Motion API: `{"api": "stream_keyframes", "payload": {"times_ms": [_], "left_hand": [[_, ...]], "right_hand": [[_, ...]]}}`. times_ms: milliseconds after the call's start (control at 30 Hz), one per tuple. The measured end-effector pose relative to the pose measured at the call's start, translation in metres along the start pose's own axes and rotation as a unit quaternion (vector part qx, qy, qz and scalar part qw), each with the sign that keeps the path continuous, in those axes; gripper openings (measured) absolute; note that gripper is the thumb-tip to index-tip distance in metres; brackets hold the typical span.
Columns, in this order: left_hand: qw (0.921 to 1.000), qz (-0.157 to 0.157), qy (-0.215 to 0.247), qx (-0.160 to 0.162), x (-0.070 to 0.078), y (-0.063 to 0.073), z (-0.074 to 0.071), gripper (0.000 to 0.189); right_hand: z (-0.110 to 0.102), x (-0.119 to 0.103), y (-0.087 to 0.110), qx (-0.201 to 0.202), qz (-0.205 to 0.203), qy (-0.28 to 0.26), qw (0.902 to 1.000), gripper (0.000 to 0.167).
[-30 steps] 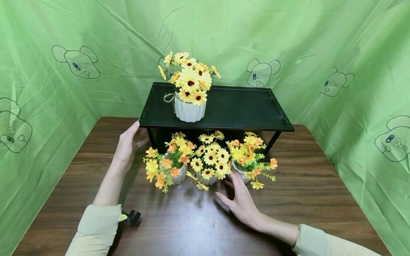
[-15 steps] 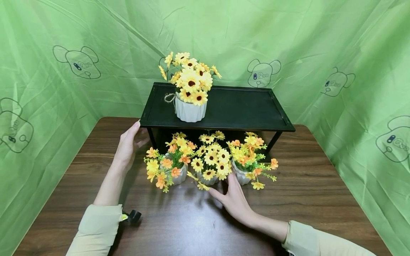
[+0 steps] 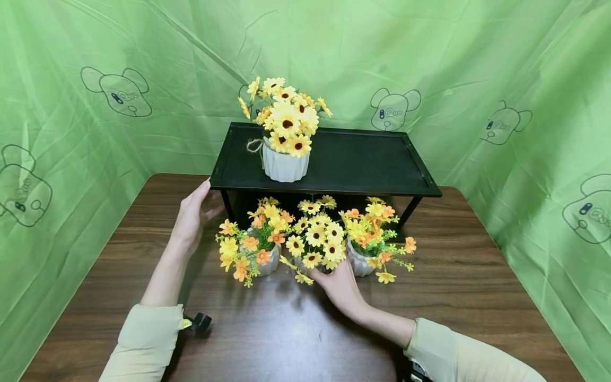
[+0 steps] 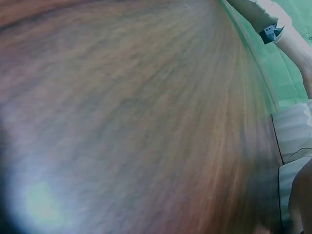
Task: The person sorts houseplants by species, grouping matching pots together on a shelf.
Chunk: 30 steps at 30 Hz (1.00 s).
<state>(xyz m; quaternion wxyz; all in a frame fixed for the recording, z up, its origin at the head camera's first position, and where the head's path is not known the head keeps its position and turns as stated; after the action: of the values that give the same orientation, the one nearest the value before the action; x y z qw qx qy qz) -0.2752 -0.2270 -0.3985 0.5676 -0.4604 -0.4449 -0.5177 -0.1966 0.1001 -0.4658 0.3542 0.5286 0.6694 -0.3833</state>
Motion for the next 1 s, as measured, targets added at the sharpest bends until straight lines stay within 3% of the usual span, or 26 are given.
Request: {"api": "stream_keyframes", "payload": {"times_ms": [167,400,1000], "left_hand": [[1.0000,0.000,0.004,0.001,0.0008,0.0000,0.0000,0.043],[1.0000,-0.001,0.003,-0.001,0.0012,0.0002,0.0006,0.044],[1.0000,-0.008,0.006,0.001,-0.0011,-0.0002,-0.0004,0.045]], "right_hand": [[0.0023,-0.0017,-0.0058,0.026,-0.020,-0.007,0.9994,0.069],[0.0031,-0.0044,-0.0093,0.054,-0.051,-0.003,0.9973,0.070],[0.0026,-0.0055,-0.0060,0.064,0.005,-0.029,0.9975,0.063]]}}
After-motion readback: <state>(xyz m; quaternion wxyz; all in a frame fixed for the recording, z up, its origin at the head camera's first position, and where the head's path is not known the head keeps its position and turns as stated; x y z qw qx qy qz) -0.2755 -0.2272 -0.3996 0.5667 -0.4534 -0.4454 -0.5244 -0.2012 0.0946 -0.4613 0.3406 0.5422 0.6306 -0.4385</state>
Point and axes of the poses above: each hand's wrist, its own y-axis away from the middle knuckle, its own z-axis out of the palm, x = y × z, the point moved 7 cm from there along -y, towards the middle knuckle, and after that the axes turned 1 degree about y, right-handed, at the moved point
